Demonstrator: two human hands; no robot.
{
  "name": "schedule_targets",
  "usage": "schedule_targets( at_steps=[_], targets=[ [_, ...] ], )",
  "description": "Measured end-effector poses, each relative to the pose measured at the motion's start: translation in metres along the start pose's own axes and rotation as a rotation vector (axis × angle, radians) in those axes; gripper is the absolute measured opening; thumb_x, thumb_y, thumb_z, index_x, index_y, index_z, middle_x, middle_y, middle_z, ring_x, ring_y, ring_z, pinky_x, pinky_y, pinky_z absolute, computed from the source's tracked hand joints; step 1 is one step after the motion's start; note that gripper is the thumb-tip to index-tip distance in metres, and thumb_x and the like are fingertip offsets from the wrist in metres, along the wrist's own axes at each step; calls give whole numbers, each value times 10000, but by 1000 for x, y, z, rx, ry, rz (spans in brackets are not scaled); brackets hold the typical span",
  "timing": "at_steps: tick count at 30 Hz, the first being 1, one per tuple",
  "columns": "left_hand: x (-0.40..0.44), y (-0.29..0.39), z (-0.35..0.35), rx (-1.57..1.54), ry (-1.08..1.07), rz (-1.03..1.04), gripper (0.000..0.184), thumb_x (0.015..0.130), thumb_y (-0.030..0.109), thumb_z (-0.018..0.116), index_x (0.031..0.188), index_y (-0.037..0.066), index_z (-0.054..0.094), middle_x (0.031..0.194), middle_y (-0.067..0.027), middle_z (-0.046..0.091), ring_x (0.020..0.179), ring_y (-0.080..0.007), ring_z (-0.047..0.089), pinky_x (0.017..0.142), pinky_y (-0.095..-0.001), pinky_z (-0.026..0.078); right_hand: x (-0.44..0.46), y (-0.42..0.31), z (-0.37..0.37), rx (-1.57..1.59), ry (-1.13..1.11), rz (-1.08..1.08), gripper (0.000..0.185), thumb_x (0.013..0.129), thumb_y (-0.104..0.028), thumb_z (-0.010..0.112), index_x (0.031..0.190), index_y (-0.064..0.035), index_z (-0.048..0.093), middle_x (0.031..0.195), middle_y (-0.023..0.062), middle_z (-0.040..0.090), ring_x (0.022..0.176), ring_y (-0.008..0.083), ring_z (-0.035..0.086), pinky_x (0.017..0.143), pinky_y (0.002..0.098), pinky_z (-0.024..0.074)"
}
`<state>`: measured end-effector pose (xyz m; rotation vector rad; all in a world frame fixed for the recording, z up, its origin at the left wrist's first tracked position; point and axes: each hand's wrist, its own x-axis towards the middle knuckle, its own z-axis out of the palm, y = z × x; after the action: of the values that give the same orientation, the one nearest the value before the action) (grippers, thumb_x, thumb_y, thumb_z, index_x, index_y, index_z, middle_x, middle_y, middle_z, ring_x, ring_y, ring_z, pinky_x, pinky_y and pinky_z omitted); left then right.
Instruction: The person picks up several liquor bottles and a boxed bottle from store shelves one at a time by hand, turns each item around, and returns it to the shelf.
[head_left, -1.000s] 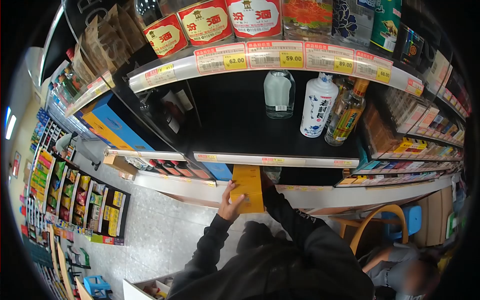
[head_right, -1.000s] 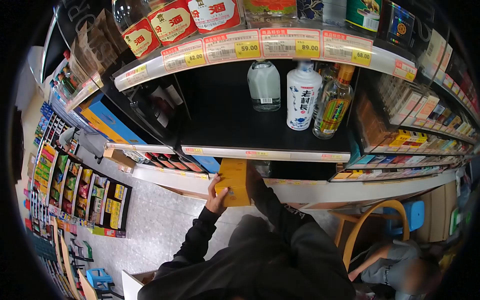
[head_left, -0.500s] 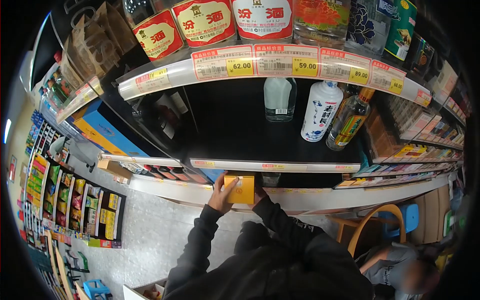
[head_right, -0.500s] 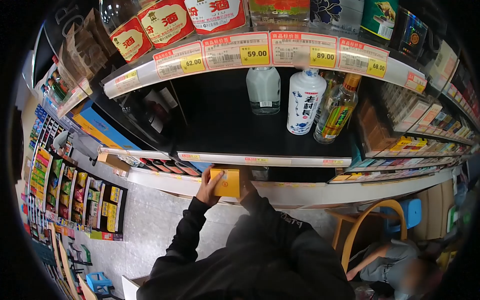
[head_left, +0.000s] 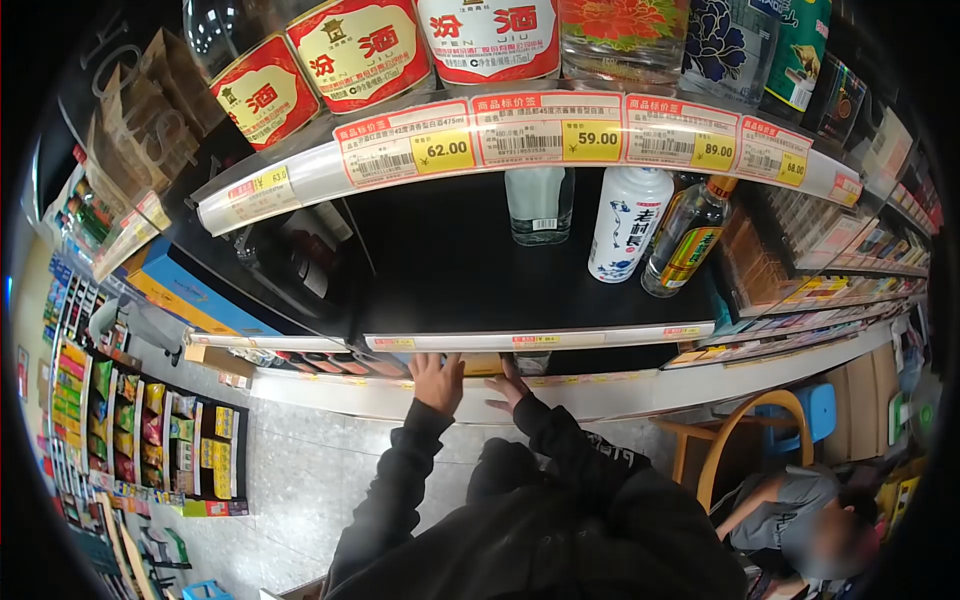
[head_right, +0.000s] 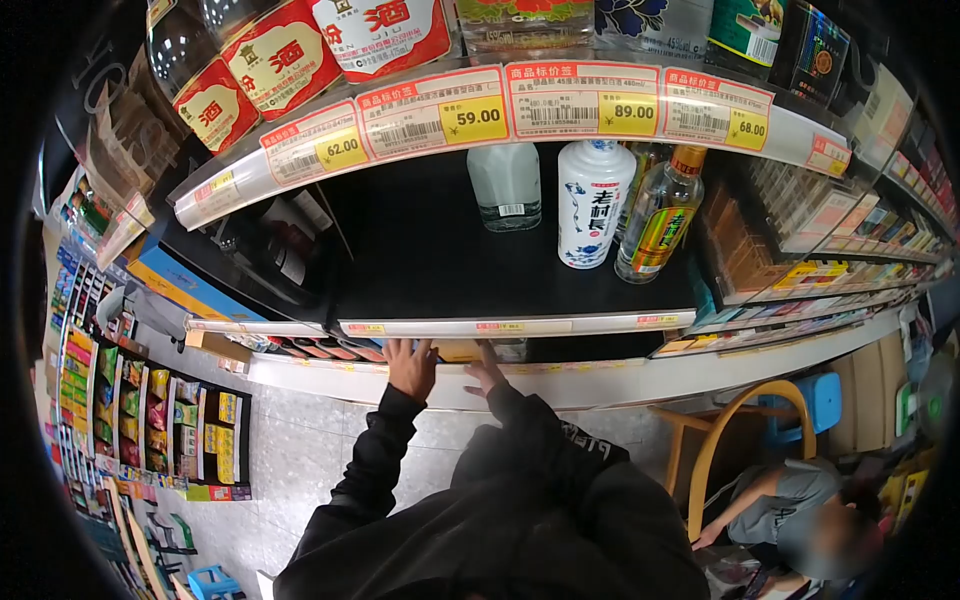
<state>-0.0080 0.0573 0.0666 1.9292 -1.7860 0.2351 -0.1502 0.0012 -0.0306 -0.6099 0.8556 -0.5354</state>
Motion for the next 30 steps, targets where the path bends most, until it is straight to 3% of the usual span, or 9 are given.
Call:
schedule_targets(
  at_steps=[4, 8, 11, 14, 18, 21, 22, 25, 30],
  targets=[
    [5, 12, 16, 92, 32, -71, 331, 790, 204, 615, 1055, 25, 529, 1054, -192, 535, 1077, -365, 451, 957, -536, 238, 21, 11, -6, -245, -97, -97, 753, 886, -170, 548, 1474, -219, 80, 1496, 46, 99, 1321, 305, 270, 836, 421, 523],
    [4, 18, 23, 117, 53, -107, 392, 806, 255, 588, 1086, -6, 498, 1075, -216, 519, 1086, -381, 448, 959, -547, 233, 64, 33, -29, -339, -100, -108, 806, 816, -140, 589, 1469, -206, 120, 1492, 97, 94, 1322, 347, 245, 816, 414, 532],
    [0, 15, 29, 125, 55, -115, 387, 813, 258, 586, 1085, -6, 505, 1060, -229, 508, 1048, -396, 452, 924, -542, 274, 75, 42, -39, -392, -108, 3, 857, 740, -112, 612, 1459, -139, 146, 1470, 153, 159, 1332, 346, 244, 913, 403, 483],
    [3, 13, 30, 121, 53, -141, 349, 819, 233, 597, 1082, 14, 528, 1044, -235, 498, 997, -407, 454, 865, -528, 326, 72, 47, -36, -761, 14, -393, 849, 704, -69, 594, 1433, -39, 160, 1430, 184, 284, 1351, 318, 259, 1085, 337, 292],
    [10, 20, 18, 76, 166, -150, 243, 842, 223, 618, 1051, 102, 594, 1024, -205, 517, 950, -390, 467, 807, -504, 363, 36, 31, -27, -709, -24, -420, 835, 743, -257, 633, 1402, 8, 193, 1371, 245, 327, 1181, 321, 460, 807, 353, 514],
    [14, 30, 11, 117, 246, -125, 212, 832, 207, 631, 1008, 92, 614, 1014, -185, 525, 956, -391, 472, 792, -499, 374, 71, 56, -44, -910, 71, -420, 832, 749, -272, 631, 1393, 28, 197, 1360, 243, 332, 1119, 311, 509, 786, 359, 522],
    [11, 27, 16, 78, 172, -172, 246, 826, 182, 628, 1049, 81, 608, 1071, -214, 507, 1001, -415, 449, 844, -506, 354, 71, 53, -38, -960, 80, -693, 833, 751, -278, 639, 1388, 34, 203, 1341, 240, 347, 1101, 304, 526, 800, 361, 514],
    [11, 23, 33, 140, 163, -196, 240, 837, 219, 614, 1036, 84, 619, 1089, -221, 508, 1037, -413, 434, 868, -523, 329, 54, 34, -22, -579, -1, -382, 786, 774, -297, 650, 1363, 41, 254, 1305, 230, 391, 1120, 295, 518, 883, 373, 464],
    [12, 34, 37, 155, 167, -253, 279, 872, 275, 558, 1060, 75, 607, 1101, -234, 505, 1062, -413, 417, 870, -539, 317, 102, 45, -28, -734, 12, -633, 714, 818, -354, 637, 1370, -40, 311, 1300, 186, 442, 1188, 312, 463, 970, 381, 402]
  ],
)
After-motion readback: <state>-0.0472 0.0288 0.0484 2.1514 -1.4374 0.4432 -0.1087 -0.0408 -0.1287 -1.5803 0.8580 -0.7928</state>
